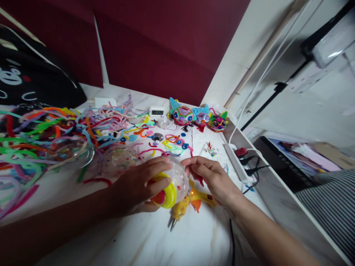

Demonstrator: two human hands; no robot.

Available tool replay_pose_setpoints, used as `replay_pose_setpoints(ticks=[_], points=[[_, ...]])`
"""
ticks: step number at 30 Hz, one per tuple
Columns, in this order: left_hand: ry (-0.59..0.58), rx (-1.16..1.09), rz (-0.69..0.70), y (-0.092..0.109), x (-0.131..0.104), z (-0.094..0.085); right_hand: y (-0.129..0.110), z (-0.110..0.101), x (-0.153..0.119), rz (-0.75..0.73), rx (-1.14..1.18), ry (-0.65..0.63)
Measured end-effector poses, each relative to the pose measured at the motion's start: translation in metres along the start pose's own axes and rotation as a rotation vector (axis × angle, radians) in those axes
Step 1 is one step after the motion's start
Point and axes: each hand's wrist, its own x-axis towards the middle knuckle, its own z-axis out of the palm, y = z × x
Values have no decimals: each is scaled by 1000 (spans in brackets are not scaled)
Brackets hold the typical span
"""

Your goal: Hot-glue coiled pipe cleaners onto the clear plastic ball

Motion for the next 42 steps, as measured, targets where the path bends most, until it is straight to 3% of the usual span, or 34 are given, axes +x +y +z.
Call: replay_pose_setpoints(ticks=[8,17,26,37,42], points=[[48,-72,-3,-1,0,0,15,-15,-20,-226,-246,84],[11,-41,-10,-5,-2,3,27,-17,-49,-270,-471,150],[-17,22,-22,-7,-4,4,39,-15,-62,-187,-463,172],[-32,55,-51,-11,-10,9,51,-9,-60,-334,-465,262],[-47,48,-73,-12,-11,11,51,-11,-61,-378,-585,273]])
